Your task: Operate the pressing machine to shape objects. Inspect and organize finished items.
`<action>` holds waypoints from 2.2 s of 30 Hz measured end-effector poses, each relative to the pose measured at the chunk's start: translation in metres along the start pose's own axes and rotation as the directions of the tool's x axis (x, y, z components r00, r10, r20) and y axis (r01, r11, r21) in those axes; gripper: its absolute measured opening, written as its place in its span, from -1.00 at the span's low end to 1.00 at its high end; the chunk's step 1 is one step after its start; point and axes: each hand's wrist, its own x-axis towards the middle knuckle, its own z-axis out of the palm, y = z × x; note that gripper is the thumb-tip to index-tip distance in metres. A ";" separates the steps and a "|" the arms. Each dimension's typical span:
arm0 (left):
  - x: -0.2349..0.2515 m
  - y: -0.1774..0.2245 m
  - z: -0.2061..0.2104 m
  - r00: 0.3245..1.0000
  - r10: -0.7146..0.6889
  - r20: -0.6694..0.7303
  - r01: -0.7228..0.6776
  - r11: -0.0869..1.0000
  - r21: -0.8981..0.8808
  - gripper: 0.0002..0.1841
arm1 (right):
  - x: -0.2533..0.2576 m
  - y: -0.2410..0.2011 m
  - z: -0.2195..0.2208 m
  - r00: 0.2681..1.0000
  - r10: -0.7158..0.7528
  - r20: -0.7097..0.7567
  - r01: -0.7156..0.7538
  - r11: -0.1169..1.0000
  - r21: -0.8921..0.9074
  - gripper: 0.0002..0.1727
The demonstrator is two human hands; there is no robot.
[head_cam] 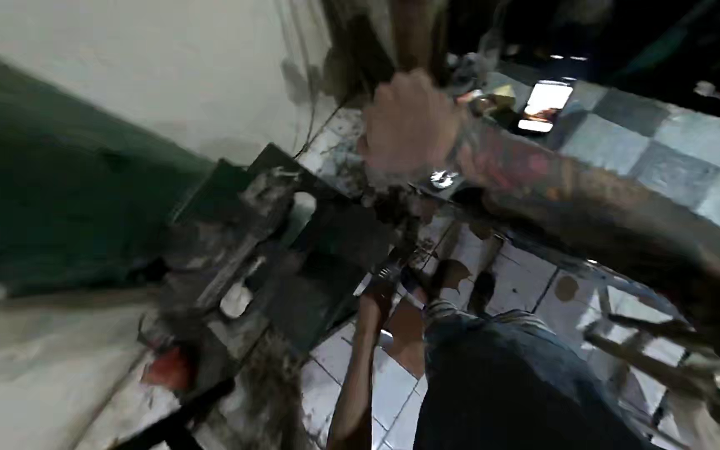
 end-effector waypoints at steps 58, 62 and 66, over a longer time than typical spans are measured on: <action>0.128 0.336 0.023 0.409 0.759 0.506 -0.908 0.282 0.312 -0.67 | -0.339 0.012 -0.177 0.275 0.703 0.656 -0.801 0.545 -0.247 -0.62; 0.081 0.304 0.001 0.623 0.718 0.310 -0.674 0.694 -0.253 -0.65 | -0.275 -0.026 -0.205 0.251 0.951 0.178 -0.963 0.265 -0.055 -0.67; 0.036 0.265 0.034 0.761 0.533 0.369 0.004 0.566 -0.825 -0.72 | -0.232 -0.067 -0.197 -0.058 0.980 0.191 -0.868 -0.144 0.475 -0.61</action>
